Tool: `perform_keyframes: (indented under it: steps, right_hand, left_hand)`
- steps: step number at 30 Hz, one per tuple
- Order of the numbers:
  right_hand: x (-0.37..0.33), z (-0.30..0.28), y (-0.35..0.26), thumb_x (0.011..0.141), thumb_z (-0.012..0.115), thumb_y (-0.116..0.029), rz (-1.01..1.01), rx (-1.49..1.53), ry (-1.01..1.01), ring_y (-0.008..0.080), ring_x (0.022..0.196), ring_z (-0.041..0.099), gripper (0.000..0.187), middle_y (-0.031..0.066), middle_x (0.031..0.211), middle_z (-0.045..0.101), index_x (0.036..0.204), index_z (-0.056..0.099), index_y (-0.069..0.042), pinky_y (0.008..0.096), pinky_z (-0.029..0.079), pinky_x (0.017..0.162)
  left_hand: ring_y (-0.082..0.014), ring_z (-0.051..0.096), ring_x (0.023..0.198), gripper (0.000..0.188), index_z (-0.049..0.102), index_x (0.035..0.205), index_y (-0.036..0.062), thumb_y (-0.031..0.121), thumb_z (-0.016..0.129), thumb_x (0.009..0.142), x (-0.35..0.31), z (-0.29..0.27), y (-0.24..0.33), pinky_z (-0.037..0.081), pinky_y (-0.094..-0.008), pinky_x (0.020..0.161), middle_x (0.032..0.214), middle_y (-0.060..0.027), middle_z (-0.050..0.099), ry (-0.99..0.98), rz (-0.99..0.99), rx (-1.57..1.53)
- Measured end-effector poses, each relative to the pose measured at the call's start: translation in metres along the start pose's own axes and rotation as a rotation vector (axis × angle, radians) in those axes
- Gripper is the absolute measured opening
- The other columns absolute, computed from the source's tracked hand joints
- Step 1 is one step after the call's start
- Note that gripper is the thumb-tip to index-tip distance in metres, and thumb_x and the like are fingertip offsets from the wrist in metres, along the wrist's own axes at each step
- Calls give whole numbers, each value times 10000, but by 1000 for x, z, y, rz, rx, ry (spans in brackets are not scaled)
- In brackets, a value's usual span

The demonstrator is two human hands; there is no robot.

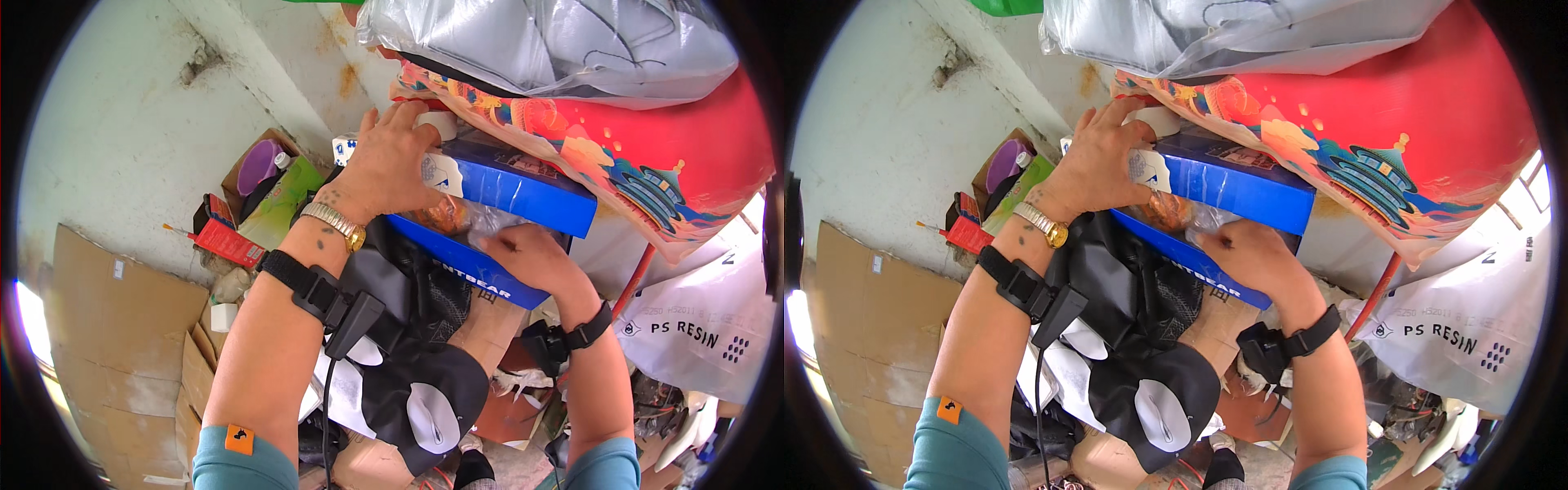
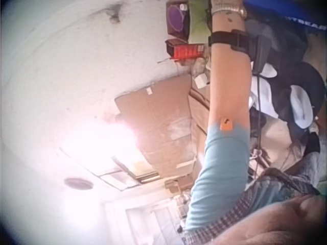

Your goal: The recorder uses a spray gun to apply adhesive to fabric components and organizes them in a factory setting.

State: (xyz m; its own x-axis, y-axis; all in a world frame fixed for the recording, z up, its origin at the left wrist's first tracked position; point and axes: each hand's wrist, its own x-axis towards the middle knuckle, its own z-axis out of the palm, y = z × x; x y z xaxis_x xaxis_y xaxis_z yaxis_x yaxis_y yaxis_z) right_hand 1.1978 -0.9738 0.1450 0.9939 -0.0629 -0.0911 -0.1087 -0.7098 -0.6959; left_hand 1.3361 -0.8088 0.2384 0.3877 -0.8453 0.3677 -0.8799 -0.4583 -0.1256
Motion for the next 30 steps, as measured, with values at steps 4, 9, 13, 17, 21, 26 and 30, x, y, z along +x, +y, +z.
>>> perform_keyframes:
  steps: [4,9,13,17,21,26,30]
  right_hand:
    - [7,15,35,845,543,-182,-151,-17,376,301,753,590,197,199,830,601,876,603,3,348,457,626]
    - [-1,13,40,851,519,-117,-206,123,826,321,747,574,152,168,902,606,886,571,22,341,454,623]
    - [-15,16,25,807,538,-93,-262,612,630,349,730,594,128,214,788,598,871,566,14,402,456,609]
    - [-16,14,12,796,548,-147,-20,-245,88,354,812,587,201,216,907,604,933,590,-5,411,471,710]
    - [7,19,14,787,506,-84,-363,-494,857,386,951,538,271,246,1050,555,1048,559,-34,425,433,840]
    - [52,34,-21,831,473,-146,-531,-206,398,387,957,530,253,227,1026,567,1050,552,-46,419,436,840]
    - [59,29,-26,881,459,-281,-435,-156,184,326,885,571,263,147,934,612,941,587,-59,394,456,764]
  left_hand:
    - [-315,439,1133,481,608,938,48,215,717,500,-2,-2,-3,325,-432,969,1204,-164,453,-12,-10,-4]
    - [-311,435,1142,466,614,928,53,218,711,504,1,-3,1,321,-413,973,1211,-167,456,-23,-19,-16]
    - [-313,435,1143,465,616,928,55,217,712,503,-1,-4,1,318,-407,976,1217,-170,460,-6,-30,-17]
    - [-316,432,1148,477,620,940,62,224,712,501,-5,-10,0,317,-412,977,1220,-172,461,-38,-30,-8]
    - [-317,442,1140,464,632,926,66,226,711,499,-2,-8,5,338,-412,964,1222,-175,458,-36,14,-11]
    - [-343,496,1081,435,646,895,64,251,720,508,2,-5,0,370,-410,943,1240,-171,477,67,91,18]
    - [-340,497,1093,472,649,925,76,311,752,529,-4,0,-6,337,-425,969,1252,-162,482,52,58,34]
